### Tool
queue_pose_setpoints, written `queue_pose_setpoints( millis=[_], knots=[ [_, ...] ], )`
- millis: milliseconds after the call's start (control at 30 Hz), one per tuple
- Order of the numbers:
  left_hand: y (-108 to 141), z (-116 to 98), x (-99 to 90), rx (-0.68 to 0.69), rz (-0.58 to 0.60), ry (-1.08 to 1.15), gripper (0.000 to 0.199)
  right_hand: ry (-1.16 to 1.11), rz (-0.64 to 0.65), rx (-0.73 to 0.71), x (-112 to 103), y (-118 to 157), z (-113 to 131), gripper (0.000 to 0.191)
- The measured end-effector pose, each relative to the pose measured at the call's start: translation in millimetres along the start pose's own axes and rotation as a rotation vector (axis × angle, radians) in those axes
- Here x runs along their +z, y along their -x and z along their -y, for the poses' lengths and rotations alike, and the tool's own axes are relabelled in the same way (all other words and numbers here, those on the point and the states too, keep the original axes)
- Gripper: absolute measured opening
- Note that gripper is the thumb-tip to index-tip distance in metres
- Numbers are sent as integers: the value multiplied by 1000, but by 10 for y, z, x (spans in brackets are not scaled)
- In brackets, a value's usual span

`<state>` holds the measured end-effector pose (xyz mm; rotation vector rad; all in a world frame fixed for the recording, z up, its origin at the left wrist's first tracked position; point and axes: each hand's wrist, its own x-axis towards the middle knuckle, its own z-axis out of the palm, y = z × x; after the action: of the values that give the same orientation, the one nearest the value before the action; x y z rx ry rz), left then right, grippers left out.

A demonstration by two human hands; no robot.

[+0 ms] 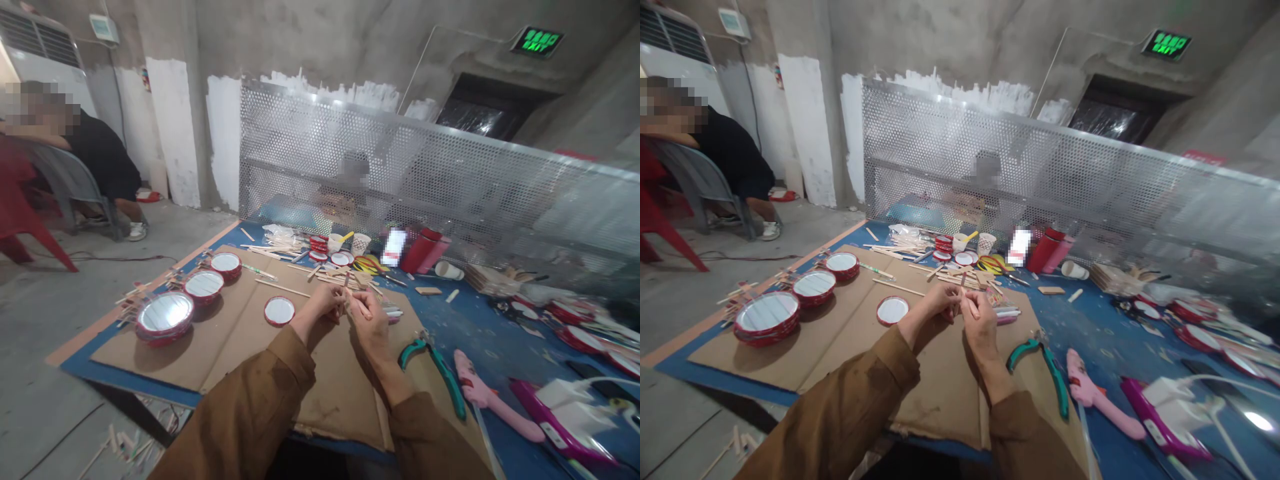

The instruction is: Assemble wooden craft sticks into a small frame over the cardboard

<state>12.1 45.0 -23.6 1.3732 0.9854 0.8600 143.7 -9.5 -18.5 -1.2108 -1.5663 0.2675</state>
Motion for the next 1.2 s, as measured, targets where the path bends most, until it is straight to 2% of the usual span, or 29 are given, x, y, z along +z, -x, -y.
queue_pose_setpoints(
  millis=[233,433,767,933,1200],
  knots=[
    [-15,16,10,-18,-17,-11,12,5,10,-2,-6,2,14,34],
    [67,-73,3,-30,17,18,13,8,-86,14,-16,0,21,33],
    [29,-32,4,-21,27,5,13,18,-14,-15,-2,-15,12,33],
    [9,-10,-11,-45,27,23,10,41,-112,-3,-20,-30,39,29],
    [26,-34,-7,-27,30,0,11,36,-37,-38,11,-31,23,30]
  ],
)
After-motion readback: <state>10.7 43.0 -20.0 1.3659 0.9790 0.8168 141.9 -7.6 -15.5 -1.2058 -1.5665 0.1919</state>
